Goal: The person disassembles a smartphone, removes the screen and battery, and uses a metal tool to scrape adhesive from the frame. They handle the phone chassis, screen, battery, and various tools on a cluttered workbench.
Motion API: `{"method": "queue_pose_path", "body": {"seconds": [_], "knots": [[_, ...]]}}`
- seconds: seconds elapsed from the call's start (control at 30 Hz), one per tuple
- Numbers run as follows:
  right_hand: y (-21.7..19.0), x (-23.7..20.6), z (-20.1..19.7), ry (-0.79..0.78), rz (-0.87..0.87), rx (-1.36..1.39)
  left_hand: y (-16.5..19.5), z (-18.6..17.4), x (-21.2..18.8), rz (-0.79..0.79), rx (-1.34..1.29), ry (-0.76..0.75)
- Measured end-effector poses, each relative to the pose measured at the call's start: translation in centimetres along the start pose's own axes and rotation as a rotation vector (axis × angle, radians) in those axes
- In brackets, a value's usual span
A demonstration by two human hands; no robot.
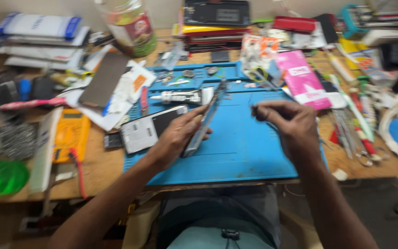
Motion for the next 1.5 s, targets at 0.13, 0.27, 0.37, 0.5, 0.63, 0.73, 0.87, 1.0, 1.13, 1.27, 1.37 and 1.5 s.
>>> {"method": "queue_pose_path", "body": {"seconds": [0.13,0.27,0.37,0.5,0.63,0.73,0.87,1.0,1.13,1.27,1.37,1.5], "knots": [[-1.1,5.6,-5.8,-0.008,0.012,-0.526,2.7,-0.3,-1.7,0.150,0.554,0.062],[-0.6,6.8,-8.8,-0.033,0.192,-0.535,3.9,1.4,-2.4,0.194,0.931,0.139],[-0.7,7.0,-8.9,-0.159,0.234,-0.394,3.4,2.8,-2.4,0.343,1.138,0.154],[-1.8,6.0,-8.8,-0.085,0.337,-0.437,2.5,3.2,-1.8,0.436,1.253,0.106],[-2.6,4.9,-7.7,-0.158,0.288,-0.283,3.6,2.8,1.0,0.498,1.129,0.050],[-2.7,4.1,-6.3,-0.223,0.259,-0.223,5.4,2.3,6.0,0.584,1.027,0.147],[-2.5,3.3,-4.7,-0.323,0.232,-0.210,5.5,2.5,11.3,0.355,0.855,0.093],[-2.1,2.6,-4.0,-0.334,0.219,-0.190,4.9,2.6,11.5,0.316,0.737,0.053],[-1.2,1.7,-3.1,-0.344,0.187,-0.157,5.3,-0.9,6.9,0.270,0.650,0.050],[-0.5,0.1,-2.4,-0.306,0.213,-0.137,5.2,-7.3,1.1,0.131,0.933,0.097],[0.3,-0.6,-1.8,-0.302,0.195,-0.124,3.9,-9.6,-1.0,0.037,1.109,0.189],[1.3,-0.8,-1.7,-0.280,0.210,-0.149,2.4,-9.4,-2.1,0.219,1.230,0.303]]}}
Point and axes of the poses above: each hand's wrist, its own x-axis towards the middle knuckle, its own z-axis out of the palm, y = z × x, the point moved 1 cm from there along x, towards the middle knuckle, and after that the axes turned 11 degrees about x, right-handed, at the moved point
